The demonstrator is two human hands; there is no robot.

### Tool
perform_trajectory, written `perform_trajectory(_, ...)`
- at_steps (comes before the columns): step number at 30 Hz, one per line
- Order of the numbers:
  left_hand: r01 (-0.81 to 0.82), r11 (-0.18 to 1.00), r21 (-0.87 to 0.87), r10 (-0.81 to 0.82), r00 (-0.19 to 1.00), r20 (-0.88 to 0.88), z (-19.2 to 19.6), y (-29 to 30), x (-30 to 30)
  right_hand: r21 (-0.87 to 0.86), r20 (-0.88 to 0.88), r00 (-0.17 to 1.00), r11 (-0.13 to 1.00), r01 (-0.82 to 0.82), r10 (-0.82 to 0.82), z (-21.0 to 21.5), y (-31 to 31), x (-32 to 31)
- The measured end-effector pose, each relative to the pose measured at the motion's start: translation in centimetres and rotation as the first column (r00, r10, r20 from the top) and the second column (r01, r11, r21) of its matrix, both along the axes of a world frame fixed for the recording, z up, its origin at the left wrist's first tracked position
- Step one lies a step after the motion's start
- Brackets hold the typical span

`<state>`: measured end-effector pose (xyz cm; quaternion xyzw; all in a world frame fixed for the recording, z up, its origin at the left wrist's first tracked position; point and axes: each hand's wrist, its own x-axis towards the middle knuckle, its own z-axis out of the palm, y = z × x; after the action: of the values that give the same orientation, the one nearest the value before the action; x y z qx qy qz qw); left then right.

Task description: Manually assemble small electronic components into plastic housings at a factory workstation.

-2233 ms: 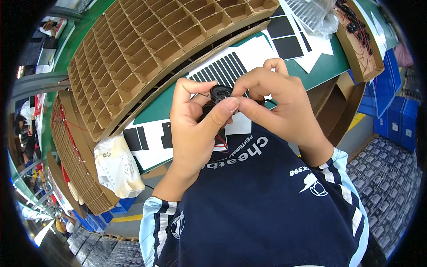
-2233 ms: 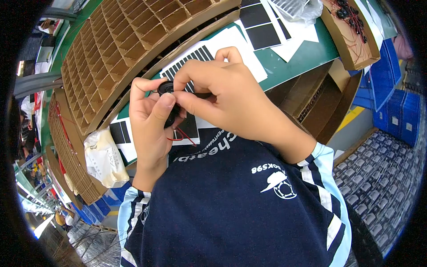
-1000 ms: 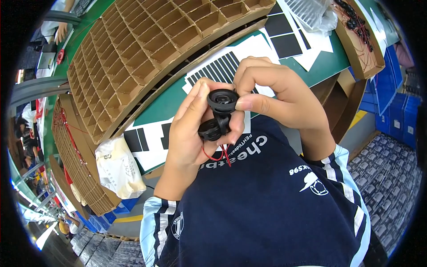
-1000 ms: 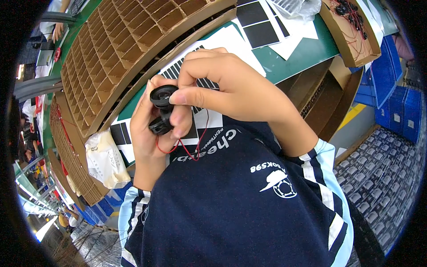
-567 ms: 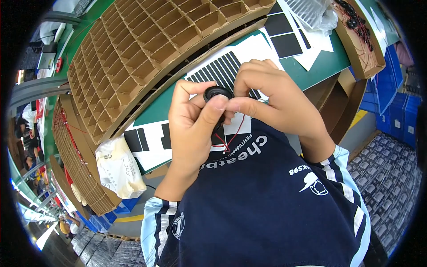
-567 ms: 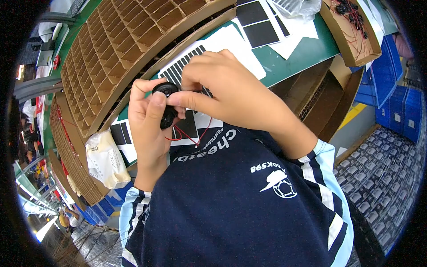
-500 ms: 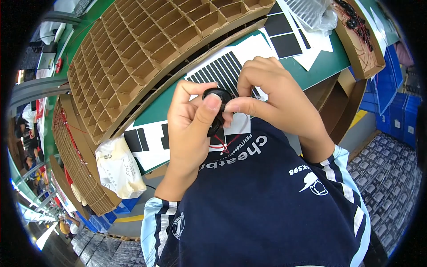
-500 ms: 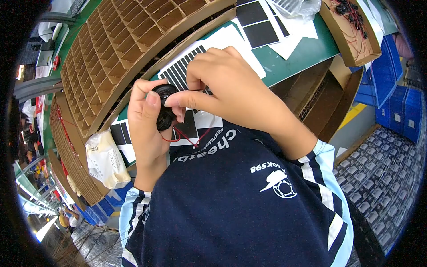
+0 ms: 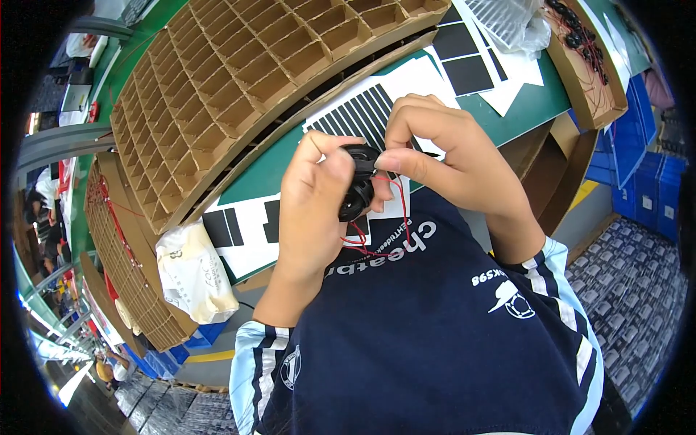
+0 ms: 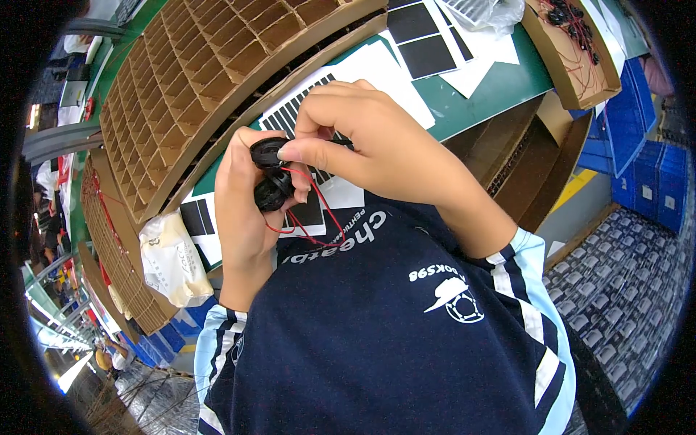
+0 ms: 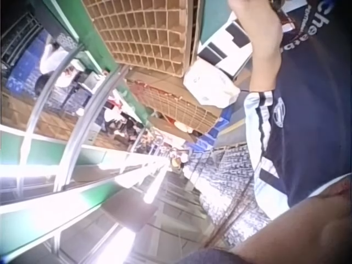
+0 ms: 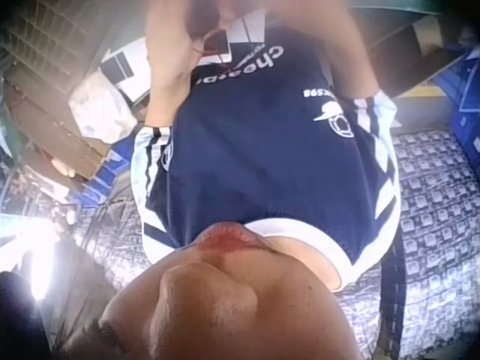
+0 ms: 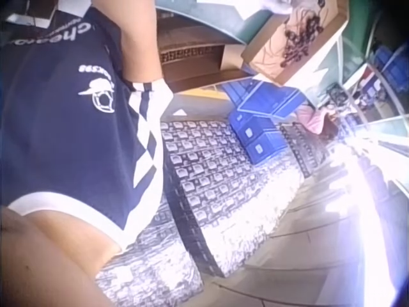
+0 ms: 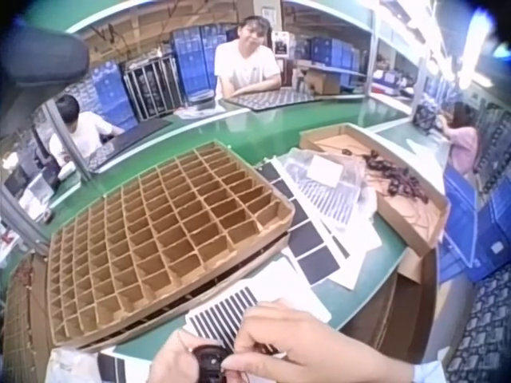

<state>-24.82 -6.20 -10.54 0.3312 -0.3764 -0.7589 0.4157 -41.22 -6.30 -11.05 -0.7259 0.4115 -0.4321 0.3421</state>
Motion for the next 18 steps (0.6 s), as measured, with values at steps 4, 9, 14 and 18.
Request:
perform_trajectory(4, 0.041, 0.991, -0.128, -0.033, 0.997, 0.064, -0.6, 0.0, 0.2, 0.001, -0.095, 0.995, 1.0, -0.016, 0.016, 0.7, 0.2, -0.3)
perform_trajectory(9, 0.139, 0.99, 0.011, -0.136, 0.979, -0.155, -0.2, -0.3, 0.3, 0.233, 0.203, 0.974, 0.961, -0.15, 0.103, 0.4, 0.3, -0.4)
perform_trajectory(14, 0.142, 0.99, 0.018, -0.134, 0.962, -0.236, -0.5, -0.2, 0.5, 0.213, 0.316, 0.944, 0.963, -0.165, 0.092, -0.2, 0.5, -0.2)
perform_trajectory(18, 0.152, 0.988, -0.04, -0.157, 0.936, -0.315, -1.0, -0.3, 0.6, 0.258, 0.429, 0.896, 0.936, -0.24, 0.112, -0.2, 0.5, 0.1)
